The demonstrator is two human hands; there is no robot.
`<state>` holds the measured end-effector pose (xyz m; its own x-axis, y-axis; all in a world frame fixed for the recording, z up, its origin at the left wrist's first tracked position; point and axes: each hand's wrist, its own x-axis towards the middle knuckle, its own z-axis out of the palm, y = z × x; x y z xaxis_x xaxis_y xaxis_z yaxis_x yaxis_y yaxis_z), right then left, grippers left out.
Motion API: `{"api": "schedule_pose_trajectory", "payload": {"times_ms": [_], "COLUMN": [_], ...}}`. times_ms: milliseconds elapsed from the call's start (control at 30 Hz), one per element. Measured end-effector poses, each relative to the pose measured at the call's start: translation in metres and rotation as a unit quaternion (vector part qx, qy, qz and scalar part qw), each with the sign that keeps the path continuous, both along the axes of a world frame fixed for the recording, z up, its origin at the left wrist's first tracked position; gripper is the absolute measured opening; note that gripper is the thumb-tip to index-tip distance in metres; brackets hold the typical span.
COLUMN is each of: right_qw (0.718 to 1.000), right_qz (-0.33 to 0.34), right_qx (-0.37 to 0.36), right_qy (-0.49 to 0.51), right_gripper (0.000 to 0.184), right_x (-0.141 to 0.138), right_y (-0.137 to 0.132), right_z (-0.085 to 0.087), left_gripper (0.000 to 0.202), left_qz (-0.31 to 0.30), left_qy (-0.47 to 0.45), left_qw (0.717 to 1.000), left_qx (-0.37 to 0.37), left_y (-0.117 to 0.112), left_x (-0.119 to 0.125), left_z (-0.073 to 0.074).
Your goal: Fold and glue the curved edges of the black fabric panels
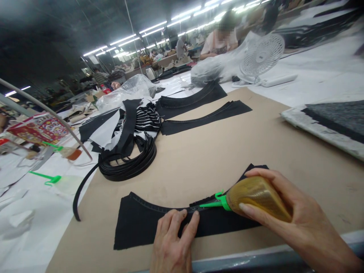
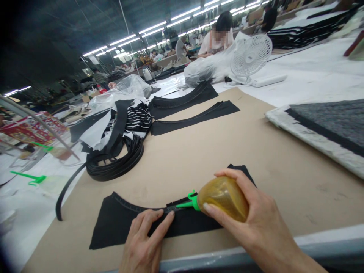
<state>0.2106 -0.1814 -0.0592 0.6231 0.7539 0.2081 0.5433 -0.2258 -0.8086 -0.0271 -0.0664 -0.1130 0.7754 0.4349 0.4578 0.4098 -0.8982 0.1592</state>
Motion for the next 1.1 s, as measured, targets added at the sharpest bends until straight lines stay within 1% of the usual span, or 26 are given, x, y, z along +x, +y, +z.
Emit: {"api": "schedule_pose_trajectory", "payload": {"times_ms": [200, 400, 533, 633, 767, 933, 1100], "right_qw": [0.999, 1.000, 0.999, 0.999, 0.999, 1.000, 0.999], "right_qz": [0.034, 0.019, 0.039, 0.049, 0.028, -0.003, -0.034], "right_qx": [0.004, -0.001, 0.008, 0.001, -0.010, -0.011, -0.006], "right_qy": [-0.003, 0.007, 0.011, 0.009, 0.012, 0.010, -0.010], "right_gripper": [0.046, 0.046, 0.046, 0.046, 0.048, 0.050, 0.053], "right_x": [-0.008, -0.003, -0.009, -0.012, -0.007, 0.007, 0.022], "right_y": [0.006, 0.002, 0.004, 0.007, 0.003, -0.007, -0.019], "right_z": [0.002, 0.003, 0.002, 0.001, 0.003, 0.007, 0.005], "left_gripper": [0.054, 0.056, 0.053, 0.051, 0.052, 0.053, 0.051], "left_qz": [0.000, -0.001, 0.001, -0.004, -0.005, -0.001, 0.000], "left_qy": [-0.005, -0.005, -0.004, -0.001, -0.003, -0.008, -0.018], "left_qw": [1.000, 1.000, 1.000, 1.000, 1.000, 1.000, 1.000], "left_qx": [0.009, 0.007, 0.012, 0.017, 0.006, 0.007, 0.010], "left_y": [0.001, 0.001, 0.001, 0.002, 0.002, 0.002, 0.002], "left_x": [0.000, 0.000, 0.000, 0.000, -0.001, 0.000, 0.001], "left_z": [-0.002, -0.003, -0.002, -0.003, -0.003, -0.003, -0.004]}}
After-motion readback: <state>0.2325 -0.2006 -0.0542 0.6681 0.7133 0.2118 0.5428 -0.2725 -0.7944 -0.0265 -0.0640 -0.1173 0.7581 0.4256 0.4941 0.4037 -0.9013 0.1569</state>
